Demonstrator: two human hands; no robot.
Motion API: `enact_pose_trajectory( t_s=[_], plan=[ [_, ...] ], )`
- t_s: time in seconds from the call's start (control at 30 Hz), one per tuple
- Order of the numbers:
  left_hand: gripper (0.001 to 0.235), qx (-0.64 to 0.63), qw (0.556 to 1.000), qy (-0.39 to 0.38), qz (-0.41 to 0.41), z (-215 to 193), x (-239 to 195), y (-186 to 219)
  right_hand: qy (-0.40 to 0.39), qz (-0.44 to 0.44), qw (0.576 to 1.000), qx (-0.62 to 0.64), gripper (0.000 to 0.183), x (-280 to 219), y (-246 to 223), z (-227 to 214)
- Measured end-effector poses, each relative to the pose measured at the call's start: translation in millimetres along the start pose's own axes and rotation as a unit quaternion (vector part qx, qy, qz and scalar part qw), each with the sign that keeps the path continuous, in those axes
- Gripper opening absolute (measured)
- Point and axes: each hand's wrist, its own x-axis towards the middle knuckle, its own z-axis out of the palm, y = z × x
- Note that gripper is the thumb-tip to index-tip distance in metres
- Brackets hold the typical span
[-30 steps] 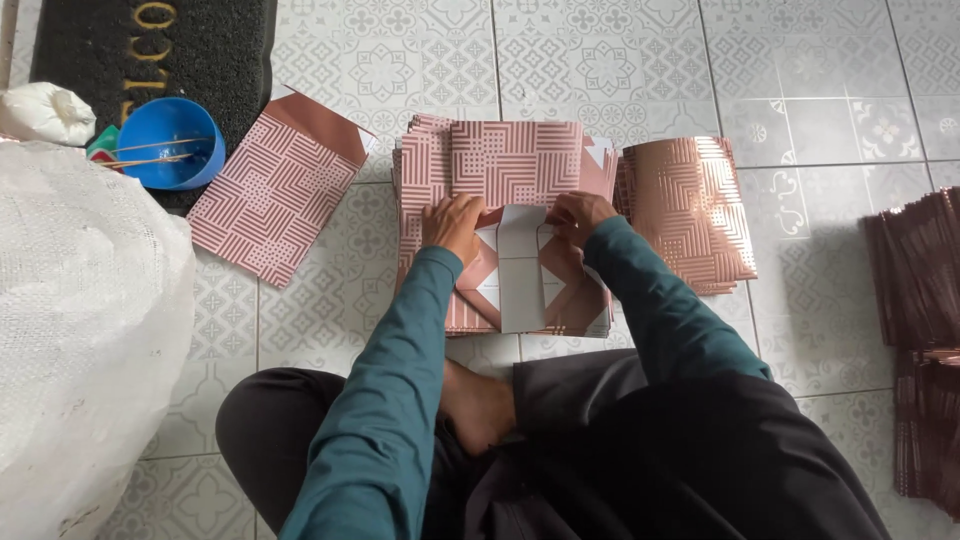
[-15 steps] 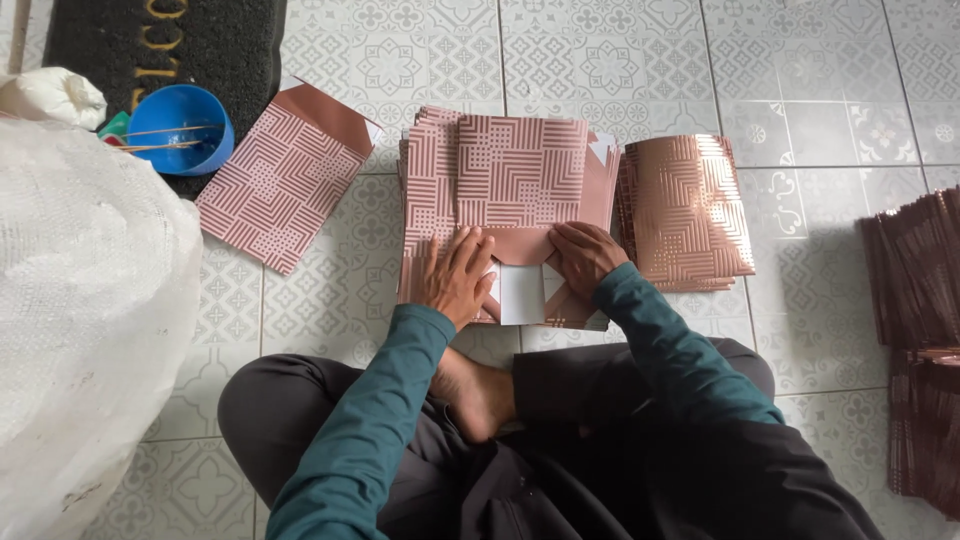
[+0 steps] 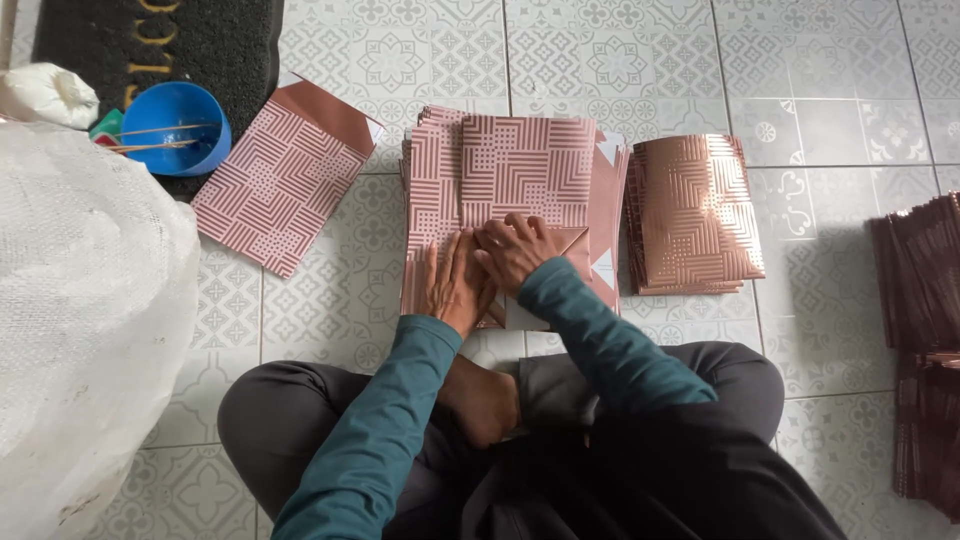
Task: The person sits on the floor and folds patterned paper sheets into small rectangular packets by hand. They repeatedly fold the sides and top flaps, then stack the finished packets to the right.
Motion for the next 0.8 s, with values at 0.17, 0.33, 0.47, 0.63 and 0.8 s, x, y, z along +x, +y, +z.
enact_pose_trajectory(
  t_s=[0.17, 0.33, 0.47, 0.63, 0.8],
  plan=[
    [0.053, 0.018, 0.999, 0.035, -0.003, 0, -1, 3, -0.083, 0.15, 0.985, -0.019, 0.055, -15, -20, -14],
    [0.056, 0.024, 0.998, 0.052, 0.012, 3, -1, 0, -0.133, 0.24, 0.961, -0.04, 0.062, -51, 22, -22],
    [0.056, 0.021, 0.998, 0.055, 0.013, -2, 1, 1, -0.098, 0.291, 0.95, -0.061, 0.053, -79, 47, -43],
    [0.057, 0.026, 0.996, 0.072, 0.038, 6, 3, -1, -0.007, 0.27, 0.958, -0.099, 0.044, -95, 65, -31],
    [0.085, -0.017, 0.994, 0.025, 0.101, 10, 4, -10, 0.11, -0.003, 0.987, 0.115, 0.035, -96, 73, -42]
  ],
)
